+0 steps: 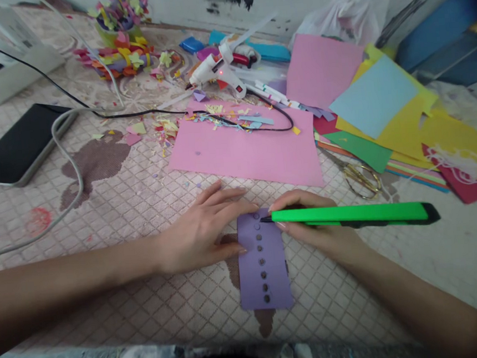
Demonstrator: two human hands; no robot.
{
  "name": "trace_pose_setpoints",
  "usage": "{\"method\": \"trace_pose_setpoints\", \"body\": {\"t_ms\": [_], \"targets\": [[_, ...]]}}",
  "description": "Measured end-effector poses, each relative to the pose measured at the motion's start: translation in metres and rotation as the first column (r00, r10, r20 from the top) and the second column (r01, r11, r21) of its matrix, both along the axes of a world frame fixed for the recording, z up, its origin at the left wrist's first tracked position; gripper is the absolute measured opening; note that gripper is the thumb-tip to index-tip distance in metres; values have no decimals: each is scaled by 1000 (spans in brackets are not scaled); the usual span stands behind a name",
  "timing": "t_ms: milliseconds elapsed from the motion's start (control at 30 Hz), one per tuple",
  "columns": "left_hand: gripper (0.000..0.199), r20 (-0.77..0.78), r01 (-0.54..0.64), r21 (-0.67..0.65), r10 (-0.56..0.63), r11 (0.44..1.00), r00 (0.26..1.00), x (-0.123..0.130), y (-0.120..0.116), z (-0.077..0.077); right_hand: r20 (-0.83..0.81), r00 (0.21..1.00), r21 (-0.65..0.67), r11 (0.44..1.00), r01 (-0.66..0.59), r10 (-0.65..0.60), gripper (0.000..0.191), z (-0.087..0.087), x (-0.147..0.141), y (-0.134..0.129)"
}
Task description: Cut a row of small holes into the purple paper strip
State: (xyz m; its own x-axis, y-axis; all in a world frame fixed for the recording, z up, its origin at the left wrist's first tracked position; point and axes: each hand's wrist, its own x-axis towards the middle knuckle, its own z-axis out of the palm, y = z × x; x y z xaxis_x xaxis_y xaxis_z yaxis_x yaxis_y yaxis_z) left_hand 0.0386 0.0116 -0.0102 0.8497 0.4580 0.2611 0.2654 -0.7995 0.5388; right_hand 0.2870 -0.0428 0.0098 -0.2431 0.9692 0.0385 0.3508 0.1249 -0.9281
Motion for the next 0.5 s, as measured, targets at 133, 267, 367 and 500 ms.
{"method": "trace_pose_setpoints", "body": {"t_ms": [133, 267, 367, 500], "targets": [[58, -1, 2, -10, -2, 1000, 1000, 0, 0, 0, 1, 1000, 43, 999, -4, 4, 17, 0, -3, 1], [58, 12, -4, -9, 4, 1000, 1000, 0, 0, -1, -15, 999, 63, 998, -28, 29, 16, 0, -4, 1], [58, 21, -7, -12, 7, 1000, 1000, 1, 0, -1, -22, 999, 73, 996, -46, 48, 15, 0, -4, 1], [60, 21, -2, -11, 3, 1000, 1000, 2, 0, -1, 6, 998, 81, 995, -65, 64, 16, 0, -3, 1]]}}
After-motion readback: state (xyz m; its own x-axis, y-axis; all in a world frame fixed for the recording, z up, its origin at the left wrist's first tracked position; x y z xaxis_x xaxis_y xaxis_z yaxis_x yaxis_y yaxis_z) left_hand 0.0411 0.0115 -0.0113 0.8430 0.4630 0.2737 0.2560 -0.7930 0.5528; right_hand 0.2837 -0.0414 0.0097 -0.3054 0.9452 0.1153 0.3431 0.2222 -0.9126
